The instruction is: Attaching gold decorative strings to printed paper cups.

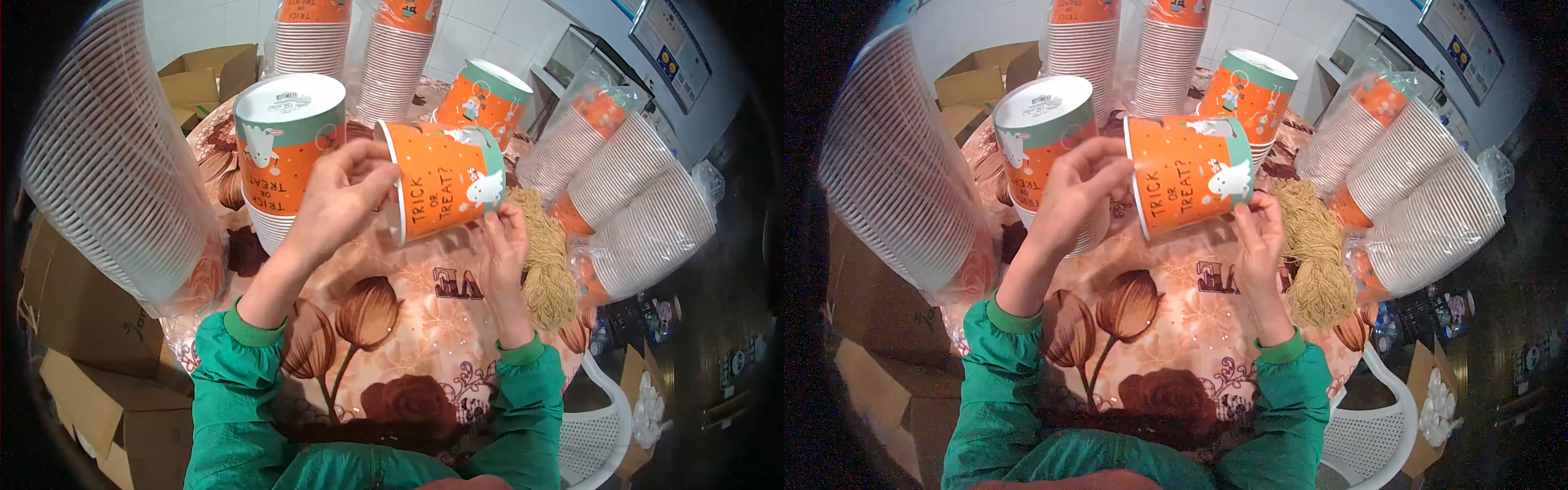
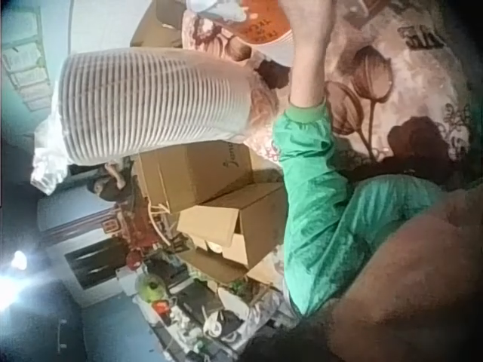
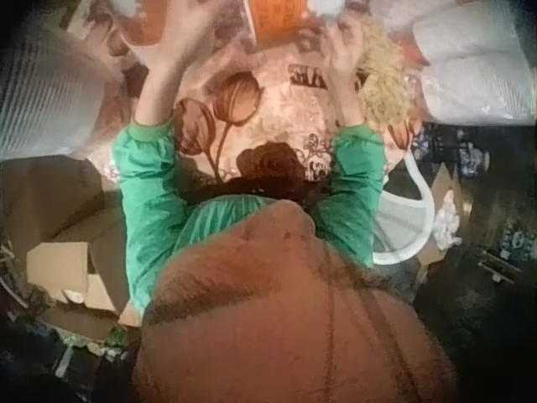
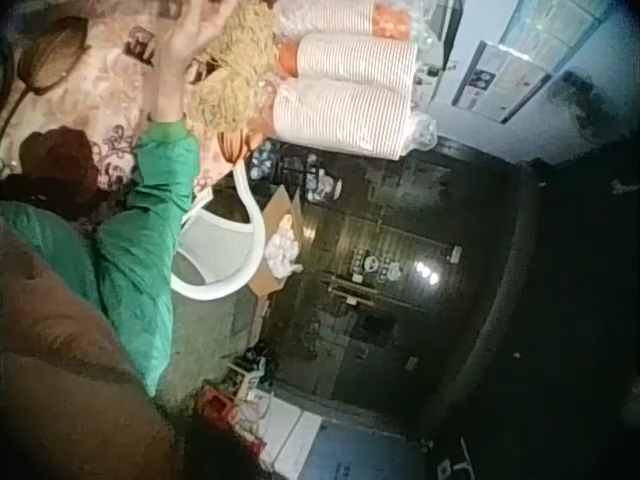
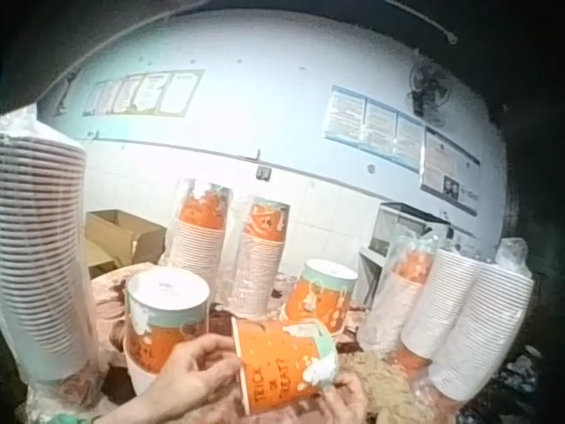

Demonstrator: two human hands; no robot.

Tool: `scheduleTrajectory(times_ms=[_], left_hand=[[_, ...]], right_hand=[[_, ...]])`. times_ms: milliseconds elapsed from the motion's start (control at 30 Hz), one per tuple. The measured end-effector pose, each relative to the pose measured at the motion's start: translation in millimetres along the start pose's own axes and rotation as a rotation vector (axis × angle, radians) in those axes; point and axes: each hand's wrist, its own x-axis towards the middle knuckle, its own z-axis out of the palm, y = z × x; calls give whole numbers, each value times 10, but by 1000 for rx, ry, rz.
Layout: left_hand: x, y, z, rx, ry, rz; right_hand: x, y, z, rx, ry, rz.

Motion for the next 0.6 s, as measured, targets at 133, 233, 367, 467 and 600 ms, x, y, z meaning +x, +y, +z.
scheduleTrajectory(times_ms=[133, 233, 367, 467, 600], left_hand=[[6, -219, 142, -227, -90, -159], [43, -393, 177, -226, -102, -160], [120, -618, 112, -47, -123, -101], [148, -695, 119, -11, -144, -131], [182, -773, 50, 61, -202, -127]], right_hand=[[-150, 94, -293, -180, 50, -72], [-231, 129, -422, -347, 51, -100], [-268, 41, -246, -320, 20, 27], [-178, -38, -261, -426, 45, 46], [-64, 92, -204, -327, 177, 141]])
